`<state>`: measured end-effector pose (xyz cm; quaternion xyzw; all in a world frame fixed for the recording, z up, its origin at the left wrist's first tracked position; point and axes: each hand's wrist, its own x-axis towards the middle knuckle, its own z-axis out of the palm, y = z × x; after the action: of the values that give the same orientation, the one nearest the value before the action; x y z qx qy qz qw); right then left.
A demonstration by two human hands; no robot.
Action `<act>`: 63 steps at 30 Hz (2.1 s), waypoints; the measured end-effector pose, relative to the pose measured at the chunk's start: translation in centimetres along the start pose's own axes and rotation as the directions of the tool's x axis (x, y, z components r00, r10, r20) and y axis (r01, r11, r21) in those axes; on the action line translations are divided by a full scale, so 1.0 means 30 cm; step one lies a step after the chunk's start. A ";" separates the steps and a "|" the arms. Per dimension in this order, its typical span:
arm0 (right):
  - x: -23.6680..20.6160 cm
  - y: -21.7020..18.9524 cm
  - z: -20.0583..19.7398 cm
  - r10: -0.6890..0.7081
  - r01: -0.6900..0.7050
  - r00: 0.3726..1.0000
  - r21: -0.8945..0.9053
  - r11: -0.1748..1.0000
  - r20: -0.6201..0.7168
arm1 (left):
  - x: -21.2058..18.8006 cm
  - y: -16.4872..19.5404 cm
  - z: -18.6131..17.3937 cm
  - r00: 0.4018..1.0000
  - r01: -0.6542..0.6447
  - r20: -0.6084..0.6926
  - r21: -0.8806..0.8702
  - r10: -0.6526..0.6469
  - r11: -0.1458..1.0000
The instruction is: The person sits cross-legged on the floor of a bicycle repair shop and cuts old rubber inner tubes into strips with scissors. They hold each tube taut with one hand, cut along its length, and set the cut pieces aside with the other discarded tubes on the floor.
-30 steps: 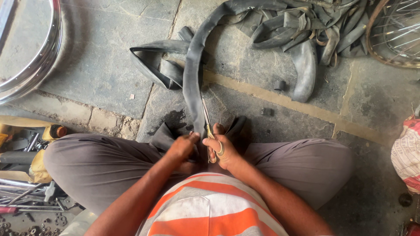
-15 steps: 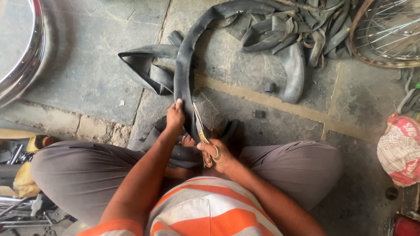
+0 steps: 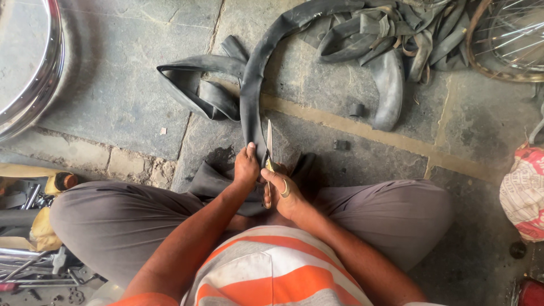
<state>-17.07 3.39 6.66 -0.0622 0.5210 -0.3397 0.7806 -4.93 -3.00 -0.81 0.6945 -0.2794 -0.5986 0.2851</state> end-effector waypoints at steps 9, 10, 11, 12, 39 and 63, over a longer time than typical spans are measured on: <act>-0.005 0.031 -0.034 -0.081 0.065 0.992 -0.160 0.985 -0.094 | 0.006 -0.025 0.018 1.000 -0.025 0.006 0.010 0.025 1.000; -0.006 0.030 -0.032 -0.084 0.069 0.992 -0.160 0.985 -0.089 | 0.005 -0.027 0.017 1.000 -0.016 0.011 0.025 0.016 1.000; -0.007 0.029 -0.030 -0.087 0.073 0.993 -0.159 0.985 -0.085 | 0.006 -0.029 0.015 1.000 -0.009 0.015 0.028 0.009 1.000; -0.010 0.028 -0.027 -0.089 0.075 0.993 -0.158 0.985 -0.081 | 0.005 -0.031 0.012 1.000 -0.002 0.020 0.032 0.002 1.000; -0.017 -0.052 -0.007 0.007 0.008 0.988 0.095 0.995 -0.156 | -0.208 0.046 -0.030 0.942 0.143 0.301 0.030 -0.145 0.989; 0.040 -0.029 -0.073 -0.013 0.025 0.957 0.038 0.999 -0.289 | -0.143 -0.226 0.002 0.914 -0.399 0.277 0.499 0.295 0.769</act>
<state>-19.07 2.56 5.15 -0.0011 0.6215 -0.3633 0.6941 -5.22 4.75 -2.89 0.6246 -0.5870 -0.4914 0.1543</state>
